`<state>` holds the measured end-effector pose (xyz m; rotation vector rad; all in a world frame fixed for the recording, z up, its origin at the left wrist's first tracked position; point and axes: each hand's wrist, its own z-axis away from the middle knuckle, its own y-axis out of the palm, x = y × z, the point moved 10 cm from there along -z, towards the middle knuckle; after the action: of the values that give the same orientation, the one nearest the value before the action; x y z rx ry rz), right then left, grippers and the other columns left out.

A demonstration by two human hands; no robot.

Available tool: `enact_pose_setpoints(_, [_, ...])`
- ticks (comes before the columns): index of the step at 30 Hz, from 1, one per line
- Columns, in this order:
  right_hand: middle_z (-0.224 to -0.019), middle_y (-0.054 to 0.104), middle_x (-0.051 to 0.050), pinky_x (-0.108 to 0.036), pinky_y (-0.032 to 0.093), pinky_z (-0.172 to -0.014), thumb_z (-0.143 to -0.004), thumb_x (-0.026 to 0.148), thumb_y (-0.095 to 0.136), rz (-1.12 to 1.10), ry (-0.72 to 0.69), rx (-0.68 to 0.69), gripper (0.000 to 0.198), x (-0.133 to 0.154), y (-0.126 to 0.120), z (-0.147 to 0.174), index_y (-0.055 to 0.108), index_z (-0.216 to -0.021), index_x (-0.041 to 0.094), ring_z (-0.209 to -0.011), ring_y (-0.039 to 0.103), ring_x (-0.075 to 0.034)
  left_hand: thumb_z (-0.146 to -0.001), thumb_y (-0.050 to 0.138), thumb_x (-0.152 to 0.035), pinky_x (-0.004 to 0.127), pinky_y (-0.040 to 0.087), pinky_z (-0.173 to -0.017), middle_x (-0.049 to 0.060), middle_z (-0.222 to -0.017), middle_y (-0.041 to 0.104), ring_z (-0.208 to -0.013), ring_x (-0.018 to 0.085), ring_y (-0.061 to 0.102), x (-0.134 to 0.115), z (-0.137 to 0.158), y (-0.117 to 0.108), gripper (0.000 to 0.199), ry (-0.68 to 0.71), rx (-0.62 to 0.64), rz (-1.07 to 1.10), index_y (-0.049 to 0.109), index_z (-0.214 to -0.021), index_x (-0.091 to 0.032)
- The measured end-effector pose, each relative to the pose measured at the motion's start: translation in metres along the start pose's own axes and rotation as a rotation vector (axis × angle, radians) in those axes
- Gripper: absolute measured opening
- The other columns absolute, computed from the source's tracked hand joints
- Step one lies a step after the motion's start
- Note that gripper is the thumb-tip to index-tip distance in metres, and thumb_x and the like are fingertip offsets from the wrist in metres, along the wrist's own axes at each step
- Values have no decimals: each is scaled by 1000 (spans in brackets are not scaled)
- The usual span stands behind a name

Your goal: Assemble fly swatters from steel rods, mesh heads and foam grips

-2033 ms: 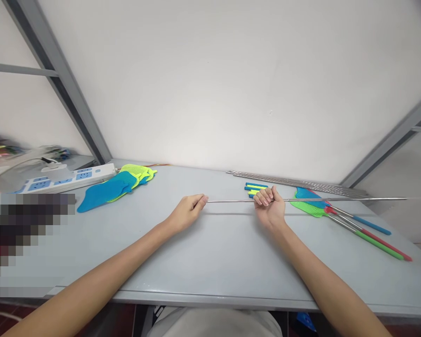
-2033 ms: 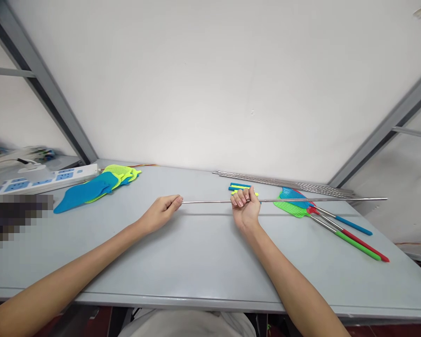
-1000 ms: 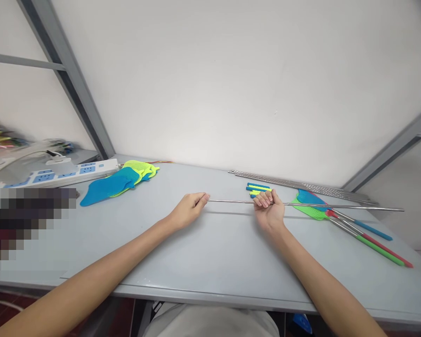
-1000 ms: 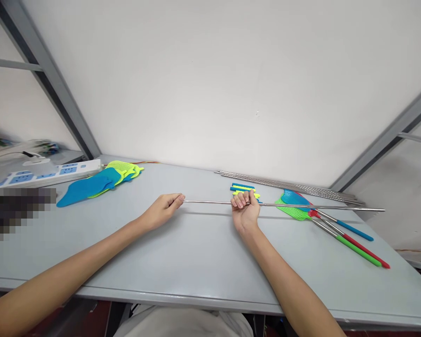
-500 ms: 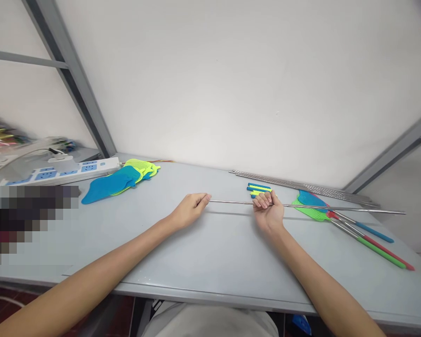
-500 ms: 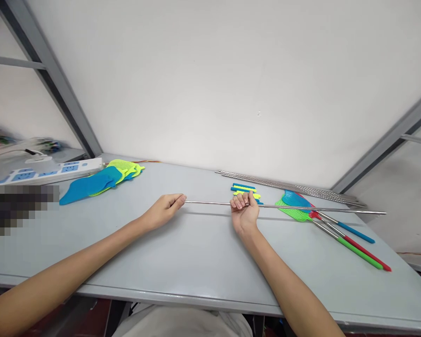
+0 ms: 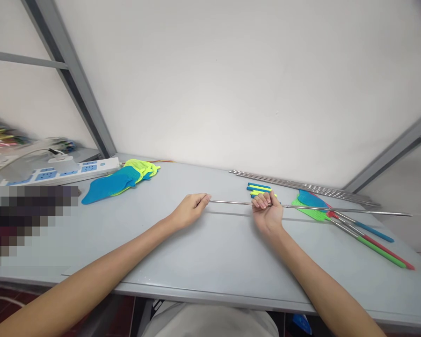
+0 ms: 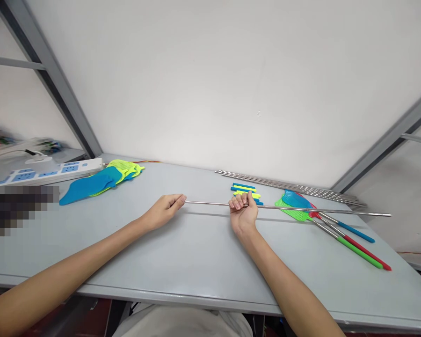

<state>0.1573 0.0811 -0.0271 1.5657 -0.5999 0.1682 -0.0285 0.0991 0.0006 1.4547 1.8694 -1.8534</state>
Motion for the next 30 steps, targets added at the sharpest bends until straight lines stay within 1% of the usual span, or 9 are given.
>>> enact_pose_setpoints(7, [-45, 20, 6, -19, 28, -39, -79, 30, 38, 30, -15, -21, 34, 1, 0, 1, 26, -50, 16, -38, 26, -5, -81, 23, -38, 22, 19, -46, -4, -52, 20, -47, 9, 23, 1, 0, 0, 34, -2, 3, -8, 22, -55, -18])
enact_pose_setpoints(13, [-45, 20, 6, -18, 28, -40, -78, 28, 39, -6, -8, -19, 33, -2, 1, 3, 27, -50, 16, -38, 25, -5, -81, 23, -38, 22, 19, -46, -5, -52, 19, -47, 8, 22, 1, 0, 2, 33, -5, 9, -4, 21, -55, -18])
enact_pose_setpoints(16, [-45, 21, 6, -18, 28, -40, -78, 31, 39, -2, -9, -20, 34, -2, 1, 3, 27, -50, 16, -38, 25, -5, -81, 23, -38, 22, 19, -46, -5, -52, 20, -47, 8, 22, 0, 0, 2, 33, -7, 7, -2, 22, -55, -18])
enact_pose_setpoints(30, [-46, 21, 6, -20, 29, -39, -79, 35, 38, 91, -47, -43, 36, 1, 0, 5, 28, -49, 17, -37, 25, -5, -80, 25, -38, 22, 20, -45, -4, -51, 22, -47, 9, 23, -2, 1, 1, 33, -17, -6, 25, 23, -53, -18])
